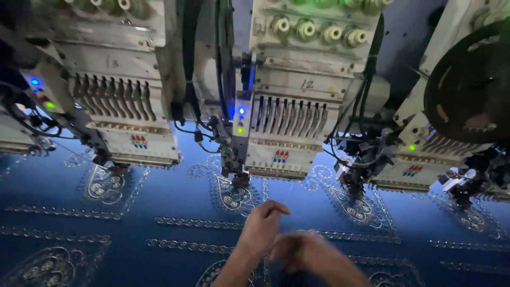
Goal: Threading and setting up a multi-head industrial embroidery machine using tweezers.
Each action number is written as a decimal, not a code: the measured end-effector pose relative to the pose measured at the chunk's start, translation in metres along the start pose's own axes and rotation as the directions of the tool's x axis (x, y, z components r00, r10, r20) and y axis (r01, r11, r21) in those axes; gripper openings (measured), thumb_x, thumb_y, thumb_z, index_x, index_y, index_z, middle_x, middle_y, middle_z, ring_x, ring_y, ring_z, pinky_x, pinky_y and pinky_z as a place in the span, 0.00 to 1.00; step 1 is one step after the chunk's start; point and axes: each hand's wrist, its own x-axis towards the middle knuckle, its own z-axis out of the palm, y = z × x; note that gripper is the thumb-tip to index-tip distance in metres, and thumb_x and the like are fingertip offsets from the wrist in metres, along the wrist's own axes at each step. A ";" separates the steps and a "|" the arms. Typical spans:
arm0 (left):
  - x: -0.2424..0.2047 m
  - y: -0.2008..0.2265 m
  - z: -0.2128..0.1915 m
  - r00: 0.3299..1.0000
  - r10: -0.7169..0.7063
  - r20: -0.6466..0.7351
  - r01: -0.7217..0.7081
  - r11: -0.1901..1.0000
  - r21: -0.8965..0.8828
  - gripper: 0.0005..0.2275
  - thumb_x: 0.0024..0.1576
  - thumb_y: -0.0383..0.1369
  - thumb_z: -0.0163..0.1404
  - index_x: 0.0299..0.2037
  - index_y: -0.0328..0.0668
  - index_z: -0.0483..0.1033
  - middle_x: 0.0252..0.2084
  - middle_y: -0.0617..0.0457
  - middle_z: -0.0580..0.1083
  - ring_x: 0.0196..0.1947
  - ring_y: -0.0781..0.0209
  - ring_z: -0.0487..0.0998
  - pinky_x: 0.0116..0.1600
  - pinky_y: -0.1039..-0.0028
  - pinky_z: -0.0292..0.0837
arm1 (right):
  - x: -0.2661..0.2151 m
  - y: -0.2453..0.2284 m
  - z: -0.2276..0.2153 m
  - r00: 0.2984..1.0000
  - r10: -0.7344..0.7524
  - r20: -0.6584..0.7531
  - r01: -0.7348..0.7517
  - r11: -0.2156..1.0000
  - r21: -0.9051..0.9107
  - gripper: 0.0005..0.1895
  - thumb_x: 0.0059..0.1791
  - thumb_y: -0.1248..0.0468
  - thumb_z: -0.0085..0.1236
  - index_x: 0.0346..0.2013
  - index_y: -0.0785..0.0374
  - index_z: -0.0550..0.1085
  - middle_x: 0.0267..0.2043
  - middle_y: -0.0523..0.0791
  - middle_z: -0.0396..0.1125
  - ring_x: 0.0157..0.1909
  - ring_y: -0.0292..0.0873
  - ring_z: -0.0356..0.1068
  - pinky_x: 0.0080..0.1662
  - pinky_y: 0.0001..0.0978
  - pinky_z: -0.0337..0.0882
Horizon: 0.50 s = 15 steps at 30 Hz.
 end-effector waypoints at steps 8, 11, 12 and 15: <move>-0.041 -0.025 0.004 0.993 0.109 0.043 -0.116 0.971 0.210 0.09 0.60 0.35 0.42 0.36 0.52 0.77 0.36 0.57 0.81 0.35 0.63 0.79 0.42 0.69 0.70 | 0.062 -0.055 -0.039 0.963 -0.020 -0.270 0.171 0.820 0.547 0.07 0.50 0.68 0.63 0.39 0.67 0.74 0.34 0.49 0.68 0.35 0.46 0.67 0.42 0.38 0.73; -0.050 -0.020 -0.001 0.996 0.091 -0.017 -0.085 0.971 0.224 0.10 0.62 0.32 0.41 0.42 0.52 0.78 0.46 0.57 0.81 0.45 0.62 0.81 0.51 0.70 0.73 | 0.090 -0.066 -0.056 0.951 -0.033 -0.307 0.193 0.840 0.508 0.10 0.46 0.68 0.69 0.34 0.63 0.73 0.26 0.43 0.63 0.24 0.38 0.59 0.29 0.26 0.66; -0.052 -0.018 -0.002 0.995 0.102 -0.018 -0.094 0.965 0.245 0.12 0.63 0.29 0.40 0.46 0.49 0.79 0.51 0.56 0.81 0.52 0.62 0.81 0.57 0.71 0.75 | 0.099 -0.070 -0.061 0.941 -0.036 -0.337 0.216 0.831 0.513 0.10 0.44 0.69 0.70 0.35 0.62 0.75 0.22 0.40 0.61 0.19 0.32 0.55 0.22 0.19 0.62; -0.036 -0.048 0.004 0.985 0.162 -0.052 -0.139 0.941 0.310 0.09 0.64 0.28 0.40 0.44 0.51 0.75 0.48 0.56 0.78 0.48 0.60 0.77 0.52 0.71 0.75 | 0.099 -0.067 -0.082 0.893 -0.158 -0.422 0.391 0.735 0.553 0.17 0.52 0.64 0.54 0.54 0.65 0.76 0.21 0.36 0.51 0.22 0.33 0.46 0.28 0.25 0.52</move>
